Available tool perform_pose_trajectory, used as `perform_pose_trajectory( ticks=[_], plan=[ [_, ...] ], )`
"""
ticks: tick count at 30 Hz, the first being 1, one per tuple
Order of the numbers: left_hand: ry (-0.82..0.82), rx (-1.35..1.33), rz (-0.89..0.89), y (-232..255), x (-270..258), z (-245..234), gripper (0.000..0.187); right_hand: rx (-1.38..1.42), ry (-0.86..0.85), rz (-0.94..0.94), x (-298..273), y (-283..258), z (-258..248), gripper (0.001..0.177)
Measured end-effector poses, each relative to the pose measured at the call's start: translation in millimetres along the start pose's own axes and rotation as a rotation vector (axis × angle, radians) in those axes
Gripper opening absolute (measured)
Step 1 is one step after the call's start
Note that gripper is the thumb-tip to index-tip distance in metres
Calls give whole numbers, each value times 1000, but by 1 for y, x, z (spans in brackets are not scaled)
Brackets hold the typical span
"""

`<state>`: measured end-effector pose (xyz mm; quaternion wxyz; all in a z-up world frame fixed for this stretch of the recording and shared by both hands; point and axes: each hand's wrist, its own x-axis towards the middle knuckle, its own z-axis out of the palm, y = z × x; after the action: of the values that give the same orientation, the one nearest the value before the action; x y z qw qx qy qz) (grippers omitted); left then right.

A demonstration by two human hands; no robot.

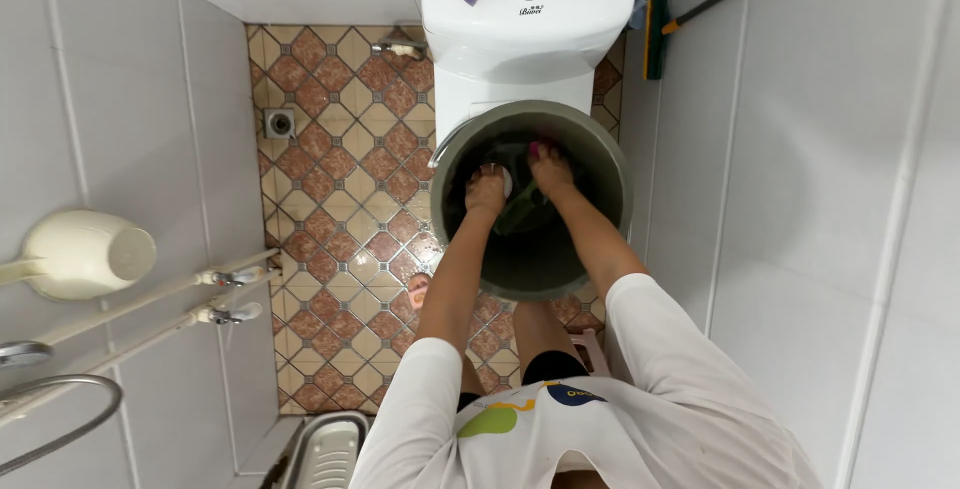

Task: The person washes a shower handle and a bracket, then takes various bottles from a bucket and places them on a corner shelf, before washing a small container and a brush.

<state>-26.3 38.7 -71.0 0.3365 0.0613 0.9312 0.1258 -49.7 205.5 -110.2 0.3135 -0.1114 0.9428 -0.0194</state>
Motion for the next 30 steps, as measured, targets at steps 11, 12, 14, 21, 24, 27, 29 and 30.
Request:
perform_pose_trajectory(
  ticks=[11, 12, 14, 21, 24, 27, 29, 30],
  plan=[
    [-34, 219, -146, -10, 81, 104, 76, -6, -118, 43, 32, -7, 37, 66],
    [-41, 212, -149, -12, 84, 108, 72, -27, -121, 19, 32, -10, 40, 72],
    [-44, 204, -169, -16, 83, 111, 62, -46, -114, -21, 37, -15, 43, 66],
    [-71, 94, -203, 19, 33, 25, 86, 102, -238, 27, 50, -15, 52, 89],
    [58, -72, -102, 35, -22, -46, 110, 17, -346, -68, 58, -9, 45, 81],
    [389, -287, 69, 36, -104, -108, 110, -41, -399, -149, 37, -14, 50, 68],
    [588, -425, 84, 25, -150, -127, 106, -73, -413, -194, 22, -20, 59, 60],
    [678, -488, 46, 13, -167, -134, 105, -80, -377, -234, 18, -26, 60, 57]
  ],
)
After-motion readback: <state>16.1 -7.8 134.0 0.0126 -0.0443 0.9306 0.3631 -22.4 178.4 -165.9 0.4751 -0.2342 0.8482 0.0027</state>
